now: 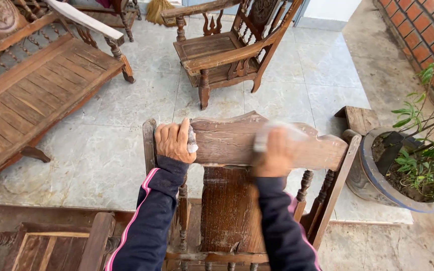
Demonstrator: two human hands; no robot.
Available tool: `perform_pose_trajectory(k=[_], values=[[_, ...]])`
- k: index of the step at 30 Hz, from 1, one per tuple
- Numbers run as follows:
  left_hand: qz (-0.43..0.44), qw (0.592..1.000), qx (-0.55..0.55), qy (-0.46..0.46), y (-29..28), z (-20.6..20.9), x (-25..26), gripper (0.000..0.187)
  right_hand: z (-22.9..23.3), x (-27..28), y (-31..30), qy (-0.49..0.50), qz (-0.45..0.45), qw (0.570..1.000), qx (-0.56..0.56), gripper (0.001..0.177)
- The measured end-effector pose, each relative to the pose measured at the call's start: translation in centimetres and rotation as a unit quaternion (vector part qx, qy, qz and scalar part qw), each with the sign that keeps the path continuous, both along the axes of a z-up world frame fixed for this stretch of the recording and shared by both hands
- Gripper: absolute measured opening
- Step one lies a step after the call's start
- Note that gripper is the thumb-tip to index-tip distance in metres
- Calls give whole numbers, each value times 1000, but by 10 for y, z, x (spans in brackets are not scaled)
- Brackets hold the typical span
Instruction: Sanding a wooden chair with sandpaper and a scraper to prepare it for refinishing.
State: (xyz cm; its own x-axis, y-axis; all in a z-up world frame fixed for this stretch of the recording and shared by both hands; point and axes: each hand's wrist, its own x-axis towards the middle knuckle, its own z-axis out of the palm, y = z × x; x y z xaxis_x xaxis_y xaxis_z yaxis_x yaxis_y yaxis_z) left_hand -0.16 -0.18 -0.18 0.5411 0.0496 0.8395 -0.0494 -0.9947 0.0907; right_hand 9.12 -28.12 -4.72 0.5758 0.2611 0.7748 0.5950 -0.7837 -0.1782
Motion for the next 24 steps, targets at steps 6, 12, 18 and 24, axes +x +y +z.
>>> perform_pose_trajectory(k=[6, 12, 18, 24], values=[[-22, 1000, 6, 0, 3, -5, -3, 72, 25, -6, 64, -95, 120, 974, -166, 72], [-4, 999, 9, -38, 1, -7, 2, 64, 1, 32, -65, -59, -88, 994, -16, 58], [-2, 999, 20, -29, 2, -9, 1, 62, -27, -45, 72, -1, 145, 986, -76, 67], [-18, 999, 22, -36, 6, -11, 3, 62, -22, -9, -30, -36, 75, 996, -43, 72]])
